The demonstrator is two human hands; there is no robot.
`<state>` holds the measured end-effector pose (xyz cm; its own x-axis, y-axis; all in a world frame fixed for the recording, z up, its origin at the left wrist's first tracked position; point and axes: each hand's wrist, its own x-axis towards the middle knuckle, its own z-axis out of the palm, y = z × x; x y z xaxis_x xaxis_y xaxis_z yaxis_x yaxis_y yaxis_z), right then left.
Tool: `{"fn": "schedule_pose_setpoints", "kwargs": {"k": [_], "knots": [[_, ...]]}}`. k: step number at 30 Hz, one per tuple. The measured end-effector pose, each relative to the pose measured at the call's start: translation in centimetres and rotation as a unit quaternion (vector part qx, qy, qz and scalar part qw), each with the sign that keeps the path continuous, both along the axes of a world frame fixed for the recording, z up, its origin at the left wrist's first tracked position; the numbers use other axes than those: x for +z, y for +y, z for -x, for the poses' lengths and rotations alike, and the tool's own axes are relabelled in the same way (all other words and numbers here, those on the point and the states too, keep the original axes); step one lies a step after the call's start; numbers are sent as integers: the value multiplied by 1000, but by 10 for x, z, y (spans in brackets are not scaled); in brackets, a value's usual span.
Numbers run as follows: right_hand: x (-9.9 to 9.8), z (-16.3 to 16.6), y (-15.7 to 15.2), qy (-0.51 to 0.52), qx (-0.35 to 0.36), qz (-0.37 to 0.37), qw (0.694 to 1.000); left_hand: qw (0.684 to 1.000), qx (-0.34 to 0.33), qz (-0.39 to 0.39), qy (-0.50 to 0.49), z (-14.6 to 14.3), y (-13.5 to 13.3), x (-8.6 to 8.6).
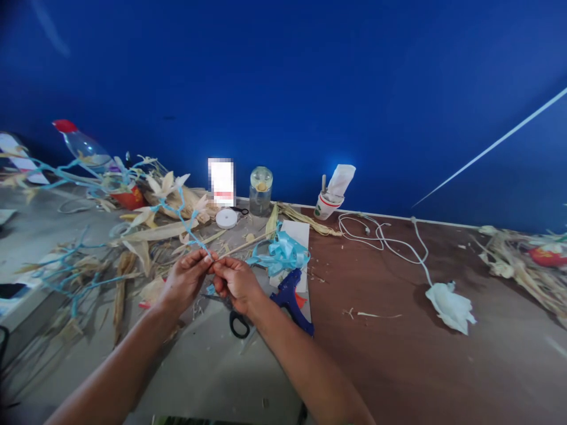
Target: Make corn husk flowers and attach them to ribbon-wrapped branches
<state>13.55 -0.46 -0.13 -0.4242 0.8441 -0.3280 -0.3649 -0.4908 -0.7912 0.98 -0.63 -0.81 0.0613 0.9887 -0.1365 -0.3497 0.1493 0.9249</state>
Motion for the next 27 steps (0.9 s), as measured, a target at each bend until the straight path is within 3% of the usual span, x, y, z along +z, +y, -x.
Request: {"fn": "schedule_pose_setpoints", "kwargs": {"k": [8,14,20,24,27], "knots": [[2,-5,0,102,40,67,992,995,-47,22,-86,1,-1,8],[7,-5,-1,93,51,36,994,989,-77,44,-121,6,0,9],[5,-3,1,57,-36,-37,997,991,-16,41,-129,1,1,8],[1,-1,2,-36,-107,-99,989,995,73,-15,-60,-6,0,8],[-1,1,2,-121,-124,-158,972,994,100,-37,5,-10,-2,6]]}}
